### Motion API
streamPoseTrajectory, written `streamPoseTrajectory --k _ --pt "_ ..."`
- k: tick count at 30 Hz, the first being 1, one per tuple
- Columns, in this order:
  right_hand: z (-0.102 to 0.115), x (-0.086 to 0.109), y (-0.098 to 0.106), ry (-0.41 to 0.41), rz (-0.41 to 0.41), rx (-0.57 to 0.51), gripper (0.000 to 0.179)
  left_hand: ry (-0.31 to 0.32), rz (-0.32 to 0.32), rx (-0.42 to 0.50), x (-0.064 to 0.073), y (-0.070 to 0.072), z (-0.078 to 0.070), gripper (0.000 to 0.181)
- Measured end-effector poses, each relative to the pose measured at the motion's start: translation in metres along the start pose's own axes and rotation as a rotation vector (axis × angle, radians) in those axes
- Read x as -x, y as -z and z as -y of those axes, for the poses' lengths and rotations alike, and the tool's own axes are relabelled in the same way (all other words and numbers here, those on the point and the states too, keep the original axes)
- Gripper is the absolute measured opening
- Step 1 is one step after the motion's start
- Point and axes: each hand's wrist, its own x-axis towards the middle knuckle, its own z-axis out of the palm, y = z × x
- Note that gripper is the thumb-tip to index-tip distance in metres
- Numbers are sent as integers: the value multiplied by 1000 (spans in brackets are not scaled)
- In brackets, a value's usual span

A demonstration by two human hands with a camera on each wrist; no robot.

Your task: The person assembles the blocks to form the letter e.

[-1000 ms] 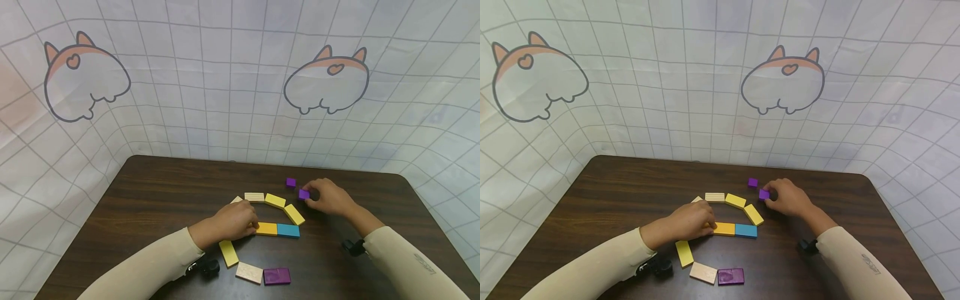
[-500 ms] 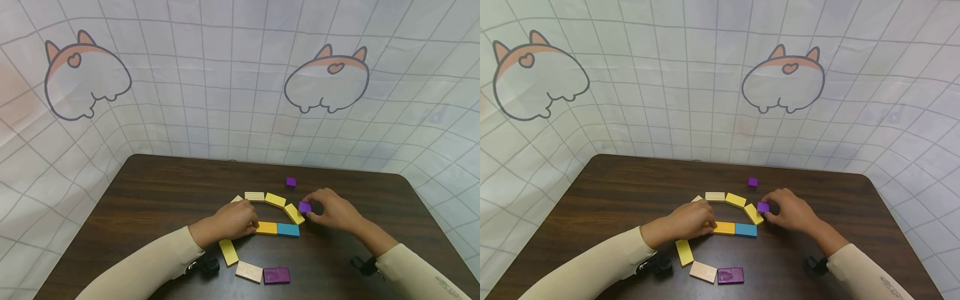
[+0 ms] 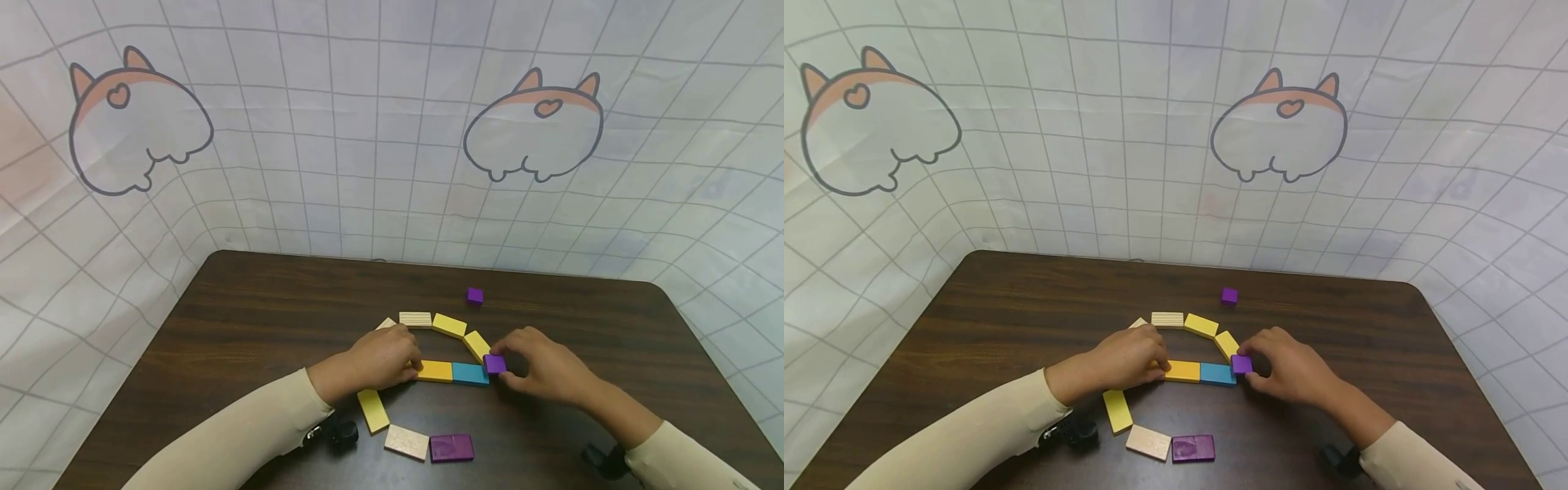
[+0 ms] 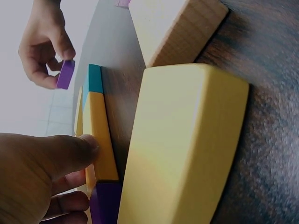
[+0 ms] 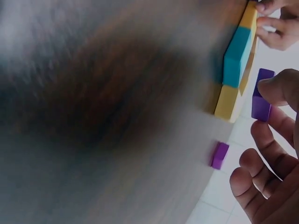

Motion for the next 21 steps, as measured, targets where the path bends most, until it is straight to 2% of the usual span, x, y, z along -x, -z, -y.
streamPoseTrajectory --k 13,21 --pt "14 16 -4 93 14 -32 32 -8 -7 13 0 0 1 9" --pt "18 23 -11 182 21 -70 34 -6 -7 21 0 0 1 9"
